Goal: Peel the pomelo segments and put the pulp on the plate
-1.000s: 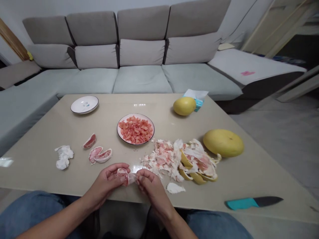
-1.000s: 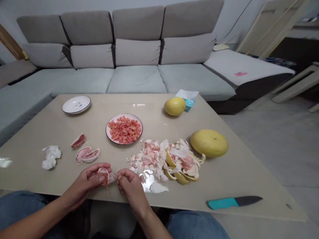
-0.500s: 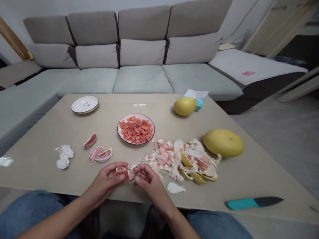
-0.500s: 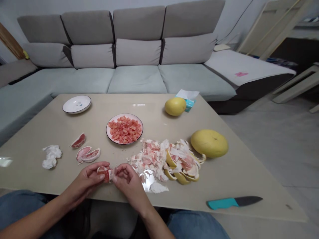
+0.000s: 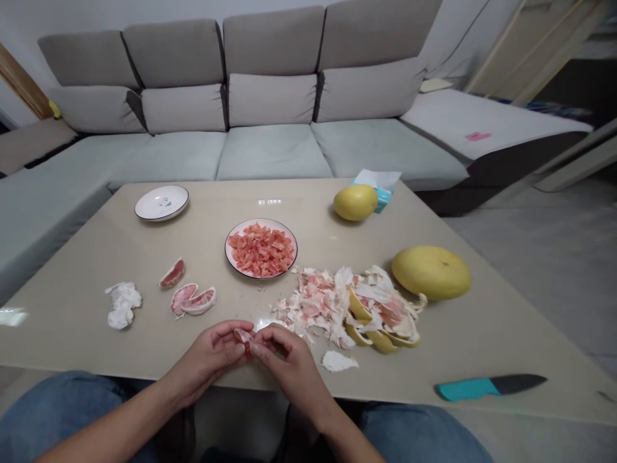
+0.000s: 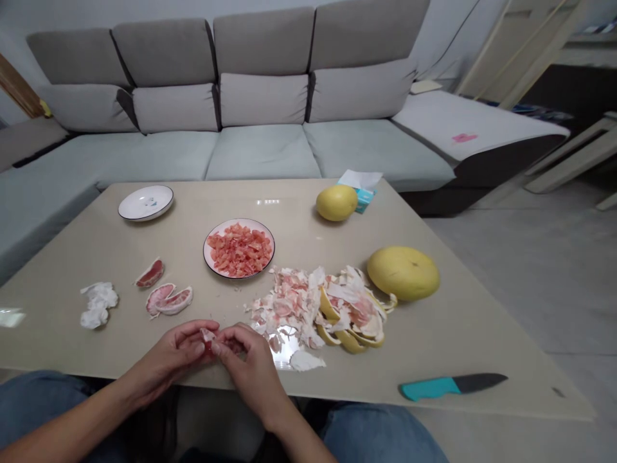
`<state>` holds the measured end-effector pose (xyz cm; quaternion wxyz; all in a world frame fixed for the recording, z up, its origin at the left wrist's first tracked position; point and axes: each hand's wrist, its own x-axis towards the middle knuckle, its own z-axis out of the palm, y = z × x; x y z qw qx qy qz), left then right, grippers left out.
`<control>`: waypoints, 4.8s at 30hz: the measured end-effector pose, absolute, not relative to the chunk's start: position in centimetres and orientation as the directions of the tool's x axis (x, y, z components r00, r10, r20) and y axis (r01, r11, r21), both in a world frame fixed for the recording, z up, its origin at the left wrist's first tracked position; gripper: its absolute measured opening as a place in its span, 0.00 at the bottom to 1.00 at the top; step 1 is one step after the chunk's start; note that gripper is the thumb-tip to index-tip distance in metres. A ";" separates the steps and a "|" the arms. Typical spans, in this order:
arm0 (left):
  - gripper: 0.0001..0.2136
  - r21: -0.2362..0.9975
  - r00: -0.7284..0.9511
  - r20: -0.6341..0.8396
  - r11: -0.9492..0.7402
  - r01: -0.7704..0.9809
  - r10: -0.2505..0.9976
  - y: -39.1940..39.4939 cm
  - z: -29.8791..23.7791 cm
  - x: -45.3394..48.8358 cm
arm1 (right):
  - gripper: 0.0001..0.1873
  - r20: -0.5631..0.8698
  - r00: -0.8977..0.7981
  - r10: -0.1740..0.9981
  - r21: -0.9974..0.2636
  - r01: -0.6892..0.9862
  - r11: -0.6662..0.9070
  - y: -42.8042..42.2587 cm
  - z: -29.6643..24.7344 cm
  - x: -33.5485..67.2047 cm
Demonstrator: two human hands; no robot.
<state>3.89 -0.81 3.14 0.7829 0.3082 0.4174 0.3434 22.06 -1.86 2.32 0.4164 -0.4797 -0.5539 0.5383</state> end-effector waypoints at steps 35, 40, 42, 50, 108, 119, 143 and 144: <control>0.09 0.568 0.249 -0.481 0.515 -0.643 0.841 0.4 3.6 2.9 | 0.12 -0.073 0.112 0.991 -0.996 -0.058 -0.067 -2.8 3.9 23.3; 0.16 0.555 0.343 -0.475 0.579 -0.598 0.810 0.2 3.8 2.8 | 0.07 0.207 0.132 0.969 -0.949 0.269 0.166 -1.4 3.1 24.9; 0.15 0.531 0.354 -0.497 0.600 -0.598 0.793 0.0 3.7 2.8 | 0.09 0.320 0.092 0.943 -0.876 0.407 0.258 -0.8 2.5 25.8; 0.11 0.527 0.394 -0.545 0.668 -0.526 0.740 -0.1 3.8 2.9 | 0.11 0.506 -0.076 0.859 -0.468 0.812 0.347 0.5 1.1 27.6; 0.14 0.867 0.285 -0.392 0.455 -0.204 0.875 -1.5 3.2 4.8 | 0.08 -0.034 -0.083 0.996 -0.974 0.224 -0.015 -2.3 2.2 21.6; 0.16 0.853 0.263 -0.421 0.477 -0.212 0.868 -1.5 3.4 4.7 | 0.07 -0.027 -0.089 0.996 -0.969 0.247 -0.004 -2.2 2.7 21.7; 0.14 0.904 0.245 -0.353 0.397 -0.160 0.903 -1.2 3.0 4.5 | 0.08 0.136 -0.061 0.989 -0.921 0.361 0.149 -1.9 2.2 22.4; 0.14 0.884 0.255 -0.376 0.427 -0.190 0.891 -1.1 3.2 4.5 | 0.08 0.129 -0.049 0.990 -0.921 0.365 0.138 -1.8 2.2 22.6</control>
